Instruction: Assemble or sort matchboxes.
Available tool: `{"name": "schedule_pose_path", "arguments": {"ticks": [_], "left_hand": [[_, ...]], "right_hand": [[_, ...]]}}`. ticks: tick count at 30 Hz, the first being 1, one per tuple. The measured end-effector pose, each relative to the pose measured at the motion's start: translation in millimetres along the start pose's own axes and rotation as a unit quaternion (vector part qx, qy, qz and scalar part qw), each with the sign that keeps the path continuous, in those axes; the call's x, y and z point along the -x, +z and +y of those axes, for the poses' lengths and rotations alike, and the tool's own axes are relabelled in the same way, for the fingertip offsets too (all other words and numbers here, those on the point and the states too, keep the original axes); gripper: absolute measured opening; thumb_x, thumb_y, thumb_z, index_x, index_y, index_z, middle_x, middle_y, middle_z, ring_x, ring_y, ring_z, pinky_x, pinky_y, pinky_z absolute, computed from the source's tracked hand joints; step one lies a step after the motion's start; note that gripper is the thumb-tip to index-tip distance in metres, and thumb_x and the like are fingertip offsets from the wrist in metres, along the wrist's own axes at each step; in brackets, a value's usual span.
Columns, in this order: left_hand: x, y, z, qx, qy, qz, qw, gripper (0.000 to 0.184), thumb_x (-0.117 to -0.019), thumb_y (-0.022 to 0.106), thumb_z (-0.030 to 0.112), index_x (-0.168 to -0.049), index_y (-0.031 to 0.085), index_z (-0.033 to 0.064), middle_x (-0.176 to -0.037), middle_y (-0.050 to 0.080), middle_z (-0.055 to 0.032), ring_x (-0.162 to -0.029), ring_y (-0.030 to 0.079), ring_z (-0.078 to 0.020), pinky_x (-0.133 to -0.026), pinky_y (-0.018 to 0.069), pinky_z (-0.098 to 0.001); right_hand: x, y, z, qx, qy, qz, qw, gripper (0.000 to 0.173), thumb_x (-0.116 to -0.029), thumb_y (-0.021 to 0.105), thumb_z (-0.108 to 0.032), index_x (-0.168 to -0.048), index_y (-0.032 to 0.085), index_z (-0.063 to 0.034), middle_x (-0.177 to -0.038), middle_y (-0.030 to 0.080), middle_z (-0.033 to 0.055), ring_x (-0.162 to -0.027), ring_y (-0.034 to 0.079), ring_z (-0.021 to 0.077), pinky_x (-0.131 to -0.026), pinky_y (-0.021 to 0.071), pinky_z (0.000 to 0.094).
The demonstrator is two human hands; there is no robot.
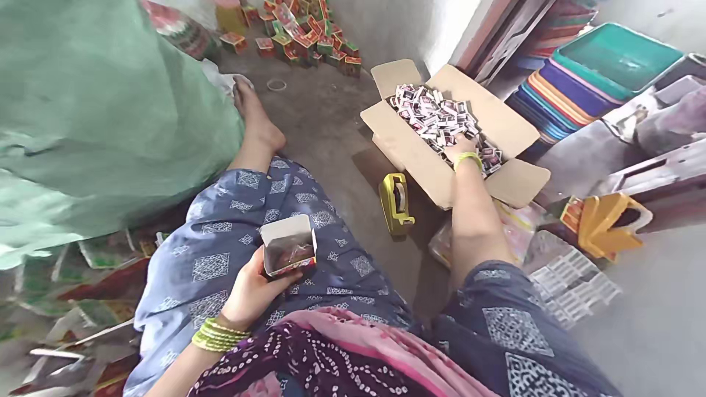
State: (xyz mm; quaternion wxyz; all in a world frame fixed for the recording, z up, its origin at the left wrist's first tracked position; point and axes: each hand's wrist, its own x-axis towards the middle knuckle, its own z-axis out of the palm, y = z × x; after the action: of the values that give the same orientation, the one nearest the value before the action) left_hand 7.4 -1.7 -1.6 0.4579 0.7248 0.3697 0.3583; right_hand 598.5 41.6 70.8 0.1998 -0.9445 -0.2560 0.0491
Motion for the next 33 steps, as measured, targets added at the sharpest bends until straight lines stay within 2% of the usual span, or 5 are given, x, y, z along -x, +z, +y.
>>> {"name": "schedule_pose_path", "arguments": {"ticks": [5,9,21,29,33], "left_hand": [[0.7,0.5,-1.9,0.008,0.009,-0.003,1.0,0.076,-0.0666,0.092,0.019,-0.131,0.057,-0.0017,-0.119,0.072,-0.0032,-0.111,0.068,-0.0064,-0.101,0.0565,-0.0279],[1.6,-1.7,-1.1,0.01,0.006,-0.006,1.0,0.076,-0.0671,0.092,0.019,-0.131,0.057,-0.0006,-0.118,0.072,-0.0014,-0.11,0.068,-0.0057,-0.1,0.0565,-0.0276],[0.0,-3.7,0.7,-0.012,0.012,-0.017,1.0,0.075,-0.0689,0.092,0.023,-0.131,0.057,-0.0027,-0.118,0.072,-0.0048,-0.112,0.067,-0.0052,-0.101,0.0551,-0.0274],[-0.6,-7.5,-1.5,-0.011,0.01,-0.035,0.999,0.075,-0.0717,0.091,0.023,-0.131,0.055,-0.0053,-0.12,0.071,-0.0086,-0.113,0.067,-0.0077,-0.103,0.0548,-0.0293],[-1.2,-8.1,-1.4,-0.009,0.006,-0.038,0.999,0.073,-0.0731,0.091,0.024,-0.131,0.056,-0.0037,-0.12,0.071,-0.0077,-0.114,0.067,-0.0076,-0.103,0.0541,-0.0293]], "right_hand": [[-8.3,7.1,2.0,0.003,0.002,0.012,1.0,0.06,-0.0839,0.079,-0.034,-0.141,0.061,-0.026,-0.162,0.026,0.031,-0.129,0.052,0.0526,-0.095,0.049,0.0677],[4.3,2.1,2.2,-0.071,0.0,0.05,0.996,0.06,-0.0801,0.083,-0.034,-0.136,0.065,-0.0213,-0.155,0.037,0.0304,-0.13,0.052,0.0476,-0.098,0.0495,0.0638],[31.9,-26.2,9.7,-0.193,-0.023,0.28,0.94,0.056,-0.0825,0.079,-0.035,-0.133,0.066,-0.0143,-0.146,0.049,0.0248,-0.13,0.052,0.0383,-0.101,0.05,0.0496],[80.8,-41.1,-43.5,-0.226,-0.177,0.305,0.908,0.048,-0.0823,0.078,-0.026,-0.125,0.07,-0.0067,-0.138,0.053,0.0241,-0.128,0.053,0.0329,-0.106,0.0459,0.0401],[130.5,-21.9,-78.2,-0.247,-0.317,0.249,0.881,0.047,-0.0818,0.079,-0.024,-0.122,0.07,-0.0009,-0.13,0.057,0.0294,-0.124,0.055,0.0388,-0.103,0.0488,0.0459]]}}
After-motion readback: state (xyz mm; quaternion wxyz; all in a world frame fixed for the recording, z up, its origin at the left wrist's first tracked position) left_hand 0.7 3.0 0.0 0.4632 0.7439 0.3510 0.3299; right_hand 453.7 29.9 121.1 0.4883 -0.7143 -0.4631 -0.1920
